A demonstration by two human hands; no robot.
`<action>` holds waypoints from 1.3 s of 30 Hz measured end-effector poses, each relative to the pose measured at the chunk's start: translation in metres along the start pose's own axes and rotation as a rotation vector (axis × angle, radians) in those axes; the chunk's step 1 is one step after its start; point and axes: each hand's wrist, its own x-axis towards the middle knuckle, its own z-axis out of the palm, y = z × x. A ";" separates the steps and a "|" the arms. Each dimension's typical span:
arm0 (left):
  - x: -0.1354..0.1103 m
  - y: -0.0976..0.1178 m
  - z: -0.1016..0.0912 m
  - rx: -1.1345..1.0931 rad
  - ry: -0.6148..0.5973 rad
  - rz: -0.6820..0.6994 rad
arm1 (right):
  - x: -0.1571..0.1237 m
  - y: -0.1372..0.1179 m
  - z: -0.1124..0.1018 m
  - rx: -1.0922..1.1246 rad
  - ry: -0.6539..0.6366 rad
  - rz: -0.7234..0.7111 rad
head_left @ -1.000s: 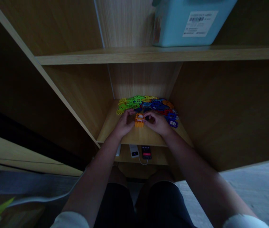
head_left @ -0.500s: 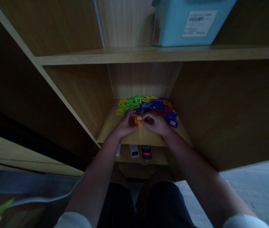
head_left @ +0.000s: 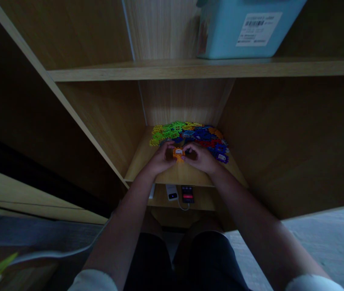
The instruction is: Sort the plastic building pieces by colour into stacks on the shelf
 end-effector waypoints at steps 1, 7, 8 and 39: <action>0.000 0.000 0.000 0.002 -0.001 -0.001 | 0.000 0.000 0.000 -0.001 -0.001 0.005; 0.000 -0.003 0.000 0.014 0.003 -0.003 | -0.001 0.001 0.001 0.010 -0.021 0.011; 0.000 -0.002 0.000 0.015 0.002 -0.003 | -0.001 0.001 0.001 0.011 -0.021 0.013; -0.001 0.005 -0.001 0.027 0.011 -0.033 | 0.004 0.003 -0.013 -0.302 0.261 0.152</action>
